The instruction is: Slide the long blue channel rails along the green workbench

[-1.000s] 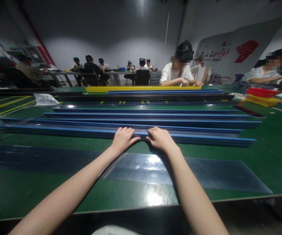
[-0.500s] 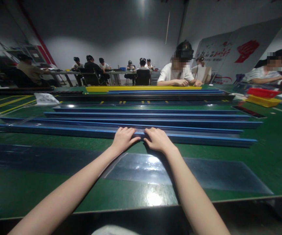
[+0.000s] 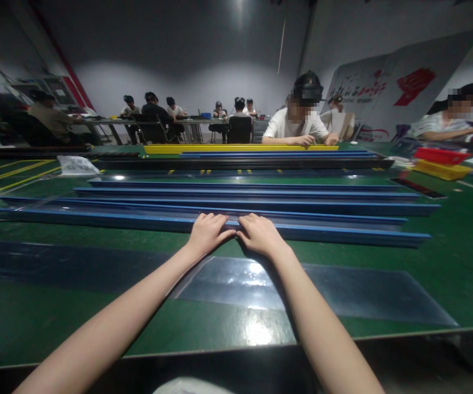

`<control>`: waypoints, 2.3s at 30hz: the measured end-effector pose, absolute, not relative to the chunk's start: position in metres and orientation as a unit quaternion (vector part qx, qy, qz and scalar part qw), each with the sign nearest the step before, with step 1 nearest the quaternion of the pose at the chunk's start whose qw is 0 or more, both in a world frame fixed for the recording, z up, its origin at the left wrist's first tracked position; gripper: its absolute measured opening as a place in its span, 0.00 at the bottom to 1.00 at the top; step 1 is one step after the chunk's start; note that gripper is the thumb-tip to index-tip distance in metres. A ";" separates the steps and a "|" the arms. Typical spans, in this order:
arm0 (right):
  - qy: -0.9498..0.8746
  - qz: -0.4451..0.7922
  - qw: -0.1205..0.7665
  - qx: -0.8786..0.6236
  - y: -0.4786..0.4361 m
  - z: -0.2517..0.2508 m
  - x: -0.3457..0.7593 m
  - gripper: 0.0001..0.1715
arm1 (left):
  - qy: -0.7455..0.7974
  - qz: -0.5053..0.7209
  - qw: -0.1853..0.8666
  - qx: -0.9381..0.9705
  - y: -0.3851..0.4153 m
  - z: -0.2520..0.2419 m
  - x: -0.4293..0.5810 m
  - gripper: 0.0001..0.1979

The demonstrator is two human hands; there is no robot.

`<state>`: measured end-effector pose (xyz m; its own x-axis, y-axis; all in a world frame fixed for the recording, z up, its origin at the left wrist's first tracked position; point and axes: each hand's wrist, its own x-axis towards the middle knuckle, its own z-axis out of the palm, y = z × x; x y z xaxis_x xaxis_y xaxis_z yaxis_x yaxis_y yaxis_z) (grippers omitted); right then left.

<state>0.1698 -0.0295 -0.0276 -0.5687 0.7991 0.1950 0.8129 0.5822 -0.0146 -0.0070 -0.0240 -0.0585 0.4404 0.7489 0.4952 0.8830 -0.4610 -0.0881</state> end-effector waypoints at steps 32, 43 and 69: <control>-0.860 -0.079 0.130 -0.488 -0.027 -0.020 0.182 0.09 | -0.519 -0.203 0.183 -0.810 -0.025 -0.056 -0.004 0.22; -0.848 -0.102 0.120 -0.507 -0.029 -0.018 0.185 0.13 | -0.514 -0.207 0.190 -0.811 -0.027 -0.057 -0.005 0.21; -0.836 -0.103 0.071 -0.535 -0.028 -0.018 0.187 0.23 | -0.490 -0.214 0.199 -0.821 -0.026 -0.059 -0.006 0.19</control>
